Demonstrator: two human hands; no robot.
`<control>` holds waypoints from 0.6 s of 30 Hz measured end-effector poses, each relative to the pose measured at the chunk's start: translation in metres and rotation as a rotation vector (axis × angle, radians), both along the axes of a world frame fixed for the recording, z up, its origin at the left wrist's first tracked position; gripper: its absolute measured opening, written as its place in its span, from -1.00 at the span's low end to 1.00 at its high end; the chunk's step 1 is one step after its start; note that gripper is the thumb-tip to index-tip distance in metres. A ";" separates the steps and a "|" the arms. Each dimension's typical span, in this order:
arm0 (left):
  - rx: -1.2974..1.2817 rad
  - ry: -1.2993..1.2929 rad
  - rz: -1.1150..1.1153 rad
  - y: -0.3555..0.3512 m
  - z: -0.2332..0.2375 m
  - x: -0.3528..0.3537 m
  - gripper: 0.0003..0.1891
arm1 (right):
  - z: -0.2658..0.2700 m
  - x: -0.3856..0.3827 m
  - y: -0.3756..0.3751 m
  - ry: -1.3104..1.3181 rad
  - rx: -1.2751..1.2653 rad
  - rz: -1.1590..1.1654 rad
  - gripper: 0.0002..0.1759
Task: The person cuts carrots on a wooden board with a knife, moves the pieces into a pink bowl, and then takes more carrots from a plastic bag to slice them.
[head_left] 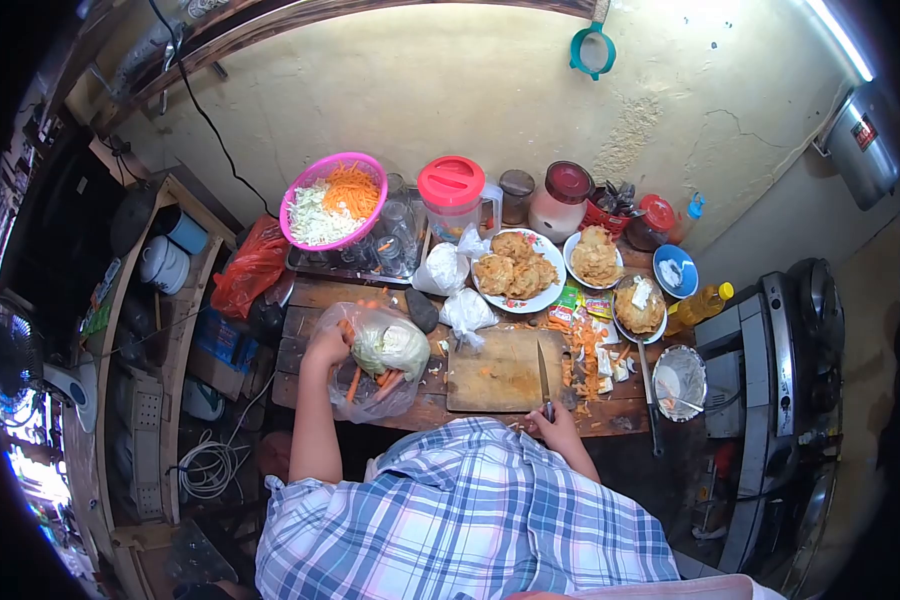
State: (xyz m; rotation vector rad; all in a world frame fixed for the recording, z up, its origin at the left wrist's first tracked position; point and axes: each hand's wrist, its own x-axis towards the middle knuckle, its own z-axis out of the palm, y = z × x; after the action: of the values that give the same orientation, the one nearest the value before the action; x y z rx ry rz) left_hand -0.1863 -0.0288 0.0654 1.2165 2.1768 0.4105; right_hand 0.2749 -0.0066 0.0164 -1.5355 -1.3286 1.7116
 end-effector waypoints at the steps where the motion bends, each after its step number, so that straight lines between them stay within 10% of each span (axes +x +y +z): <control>1: -0.211 0.169 -0.045 0.002 -0.032 -0.012 -0.60 | 0.002 0.000 0.000 -0.001 0.001 -0.002 -0.76; 11: 0.242 0.095 0.074 0.031 -0.224 -0.086 -0.65 | 0.012 -0.011 0.005 -0.153 0.032 0.126 -0.78; 18: 0.022 -0.081 -0.011 0.059 -0.085 -0.045 -0.57 | -0.013 -0.009 0.007 -0.092 0.041 0.116 -0.75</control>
State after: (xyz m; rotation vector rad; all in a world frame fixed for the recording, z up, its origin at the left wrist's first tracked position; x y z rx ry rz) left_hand -0.2316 0.0303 -0.0191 1.2020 2.1011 0.4722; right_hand 0.2659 0.0005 0.0036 -1.5585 -1.5171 1.6894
